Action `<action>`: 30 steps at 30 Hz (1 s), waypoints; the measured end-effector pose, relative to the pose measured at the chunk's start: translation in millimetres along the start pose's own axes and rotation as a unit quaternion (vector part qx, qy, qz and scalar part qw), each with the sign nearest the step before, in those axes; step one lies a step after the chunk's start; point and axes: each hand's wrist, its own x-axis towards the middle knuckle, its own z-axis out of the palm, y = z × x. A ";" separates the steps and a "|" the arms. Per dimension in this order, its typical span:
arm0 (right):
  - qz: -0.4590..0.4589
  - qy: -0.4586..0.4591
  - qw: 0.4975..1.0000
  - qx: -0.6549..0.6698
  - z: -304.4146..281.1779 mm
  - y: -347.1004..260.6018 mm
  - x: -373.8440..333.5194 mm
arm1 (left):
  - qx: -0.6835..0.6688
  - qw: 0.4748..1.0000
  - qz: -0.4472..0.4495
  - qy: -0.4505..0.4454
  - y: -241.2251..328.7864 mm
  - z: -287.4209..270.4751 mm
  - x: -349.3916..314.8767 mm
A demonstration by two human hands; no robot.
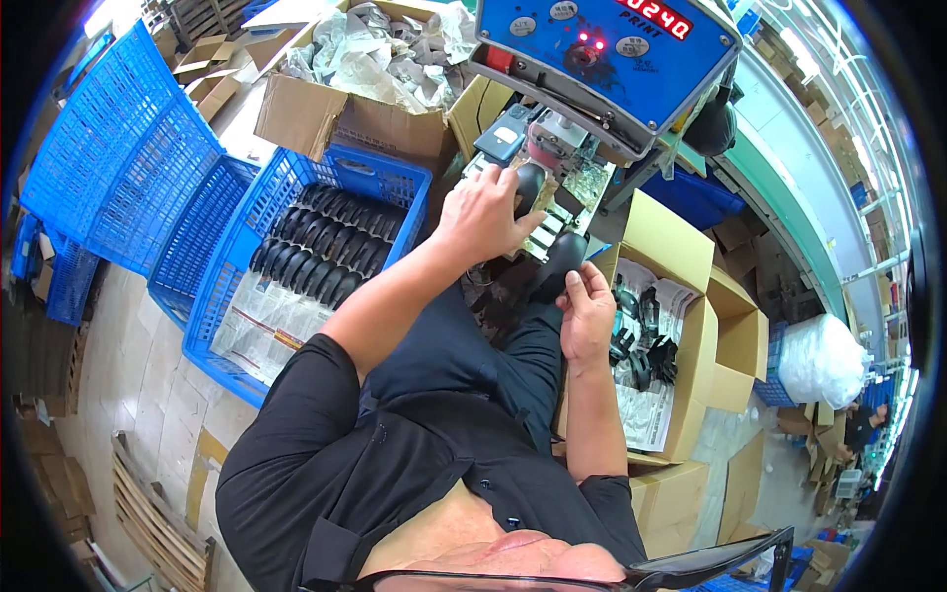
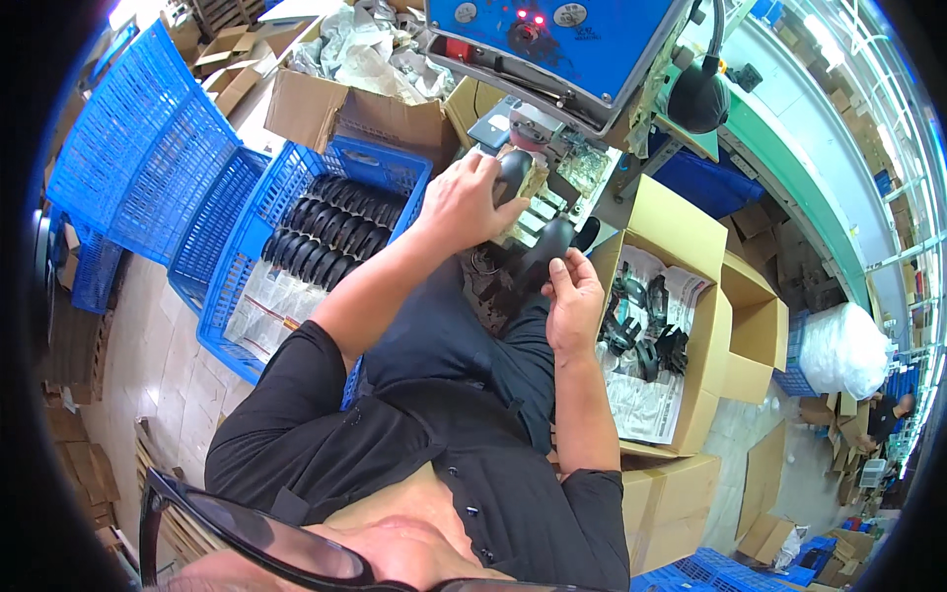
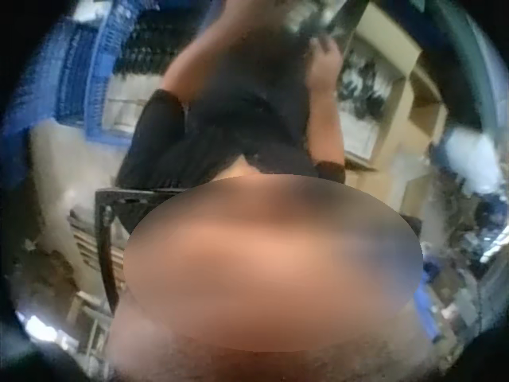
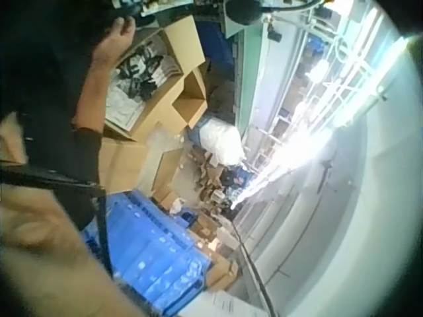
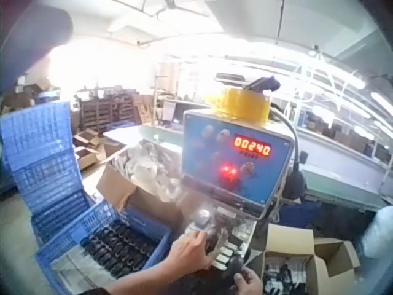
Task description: Process electronic components using a machine and then pack them into individual bags from a floor workstation.
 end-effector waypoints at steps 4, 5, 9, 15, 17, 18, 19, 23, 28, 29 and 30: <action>-0.016 -0.014 1.000 -0.010 21.8 -13.7 14.6 | -0.019 1.000 -0.016 -0.017 -5.1 7.9 11.3; -0.028 -0.018 0.999 -0.016 27.1 -15.1 21.5 | -0.042 0.998 -0.043 -0.009 -6.8 4.4 10.8; -0.055 -0.055 0.997 -0.026 63.2 -19.2 49.4 | -0.115 0.986 -0.116 0.026 -22.7 -26.3 -3.2; -0.078 -0.013 0.986 -0.147 85.9 3.2 97.7 | -0.092 0.983 -0.159 0.013 -64.1 -50.2 -54.4; -0.084 -0.018 0.989 -0.117 84.2 2.9 98.0 | -0.082 0.977 -0.194 -0.016 -80.6 -62.2 -75.9; -0.079 -0.026 0.992 -0.100 86.6 5.5 93.8 | -0.072 0.973 -0.220 -0.021 -91.2 -74.1 -89.9; -0.054 -0.029 0.995 -0.079 83.9 8.8 89.4 | -0.067 0.967 -0.245 -0.027 -103.2 -82.2 -105.1; -0.121 0.031 0.975 -0.181 32.1 29.6 86.0 | -0.019 0.935 -0.350 -0.060 -165.4 -103.9 -179.3; -0.137 0.126 0.902 -0.389 -226.0 67.0 114.8 | 0.061 0.898 -0.398 -0.178 -209.3 -122.7 -248.1; -0.112 0.089 0.870 -0.472 -280.1 69.9 116.2 | 0.064 0.898 -0.388 -0.196 -218.1 -122.6 -269.8; -0.107 0.080 0.769 -0.626 -290.1 72.9 104.8 | 0.087 0.882 -0.406 -0.223 -215.5 -130.5 -293.7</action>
